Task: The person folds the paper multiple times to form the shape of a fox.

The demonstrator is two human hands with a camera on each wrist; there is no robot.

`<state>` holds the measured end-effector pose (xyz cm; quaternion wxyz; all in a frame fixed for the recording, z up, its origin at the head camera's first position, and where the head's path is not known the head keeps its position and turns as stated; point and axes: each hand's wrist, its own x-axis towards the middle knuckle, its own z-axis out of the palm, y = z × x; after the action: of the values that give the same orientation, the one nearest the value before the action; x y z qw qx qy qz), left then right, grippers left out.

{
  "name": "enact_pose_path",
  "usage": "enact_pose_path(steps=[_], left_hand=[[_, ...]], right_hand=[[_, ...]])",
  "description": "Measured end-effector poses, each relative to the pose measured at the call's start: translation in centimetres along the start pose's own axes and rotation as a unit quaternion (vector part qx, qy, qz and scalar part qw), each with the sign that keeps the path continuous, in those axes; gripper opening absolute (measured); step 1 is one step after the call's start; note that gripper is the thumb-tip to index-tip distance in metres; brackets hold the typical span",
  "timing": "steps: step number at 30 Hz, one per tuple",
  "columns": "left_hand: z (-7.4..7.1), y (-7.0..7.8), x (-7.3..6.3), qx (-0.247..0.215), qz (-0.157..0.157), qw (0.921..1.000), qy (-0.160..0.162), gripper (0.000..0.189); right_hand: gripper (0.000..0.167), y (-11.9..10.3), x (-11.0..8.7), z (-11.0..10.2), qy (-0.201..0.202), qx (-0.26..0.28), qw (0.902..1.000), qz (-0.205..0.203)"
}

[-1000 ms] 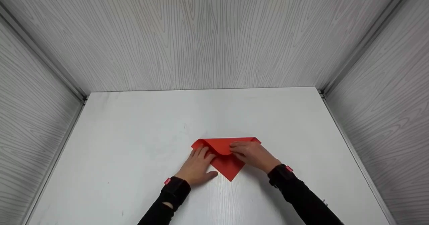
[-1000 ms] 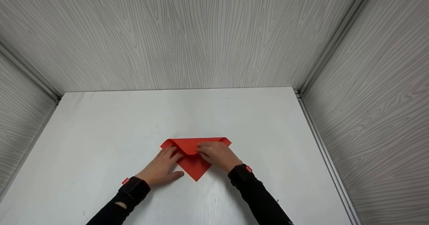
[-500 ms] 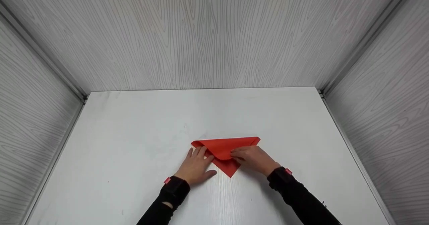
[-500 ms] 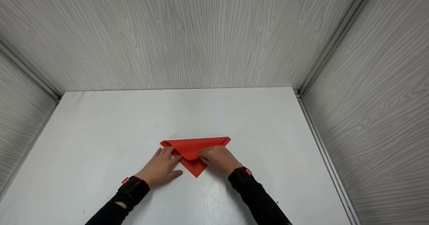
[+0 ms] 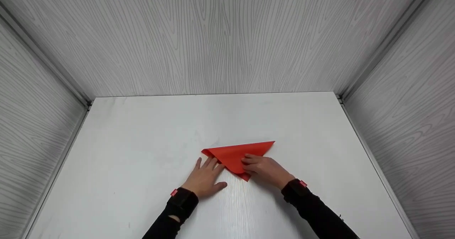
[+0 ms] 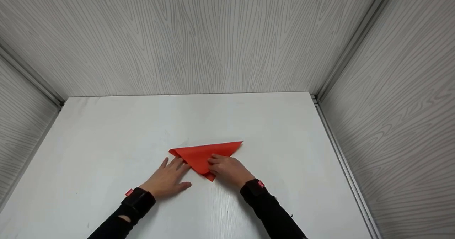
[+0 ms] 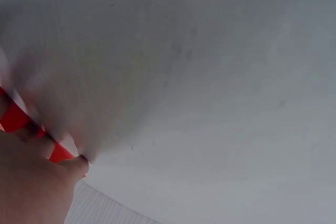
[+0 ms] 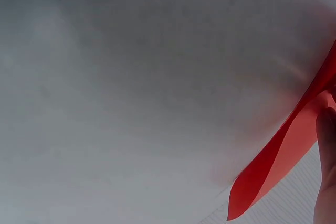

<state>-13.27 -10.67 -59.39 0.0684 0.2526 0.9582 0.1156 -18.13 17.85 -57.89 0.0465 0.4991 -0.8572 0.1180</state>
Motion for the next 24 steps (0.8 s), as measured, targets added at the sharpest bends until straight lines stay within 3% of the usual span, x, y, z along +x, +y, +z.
enact_pose_path(steps=[11, 18, 24], left_hand=[[-0.5, -0.4, 0.0, -0.018, -0.003, 0.9998, -0.001, 0.079], [-0.9, -0.2, 0.0, -0.023, -0.009, 0.9996, -0.009, 0.08], [-0.9, -0.3, 0.1, -0.02, -0.012, 0.9997, -0.011, 0.08]], right_hand=[[0.041, -0.1, -0.1, 0.1, -0.046, -0.038, 0.9981, 0.019], [0.04, -0.3, 0.1, -0.2, -0.063, 0.005, 0.9969, 0.047], [0.039, -0.2, -0.2, -0.1, -0.07, 0.006, 0.9967, 0.04]])
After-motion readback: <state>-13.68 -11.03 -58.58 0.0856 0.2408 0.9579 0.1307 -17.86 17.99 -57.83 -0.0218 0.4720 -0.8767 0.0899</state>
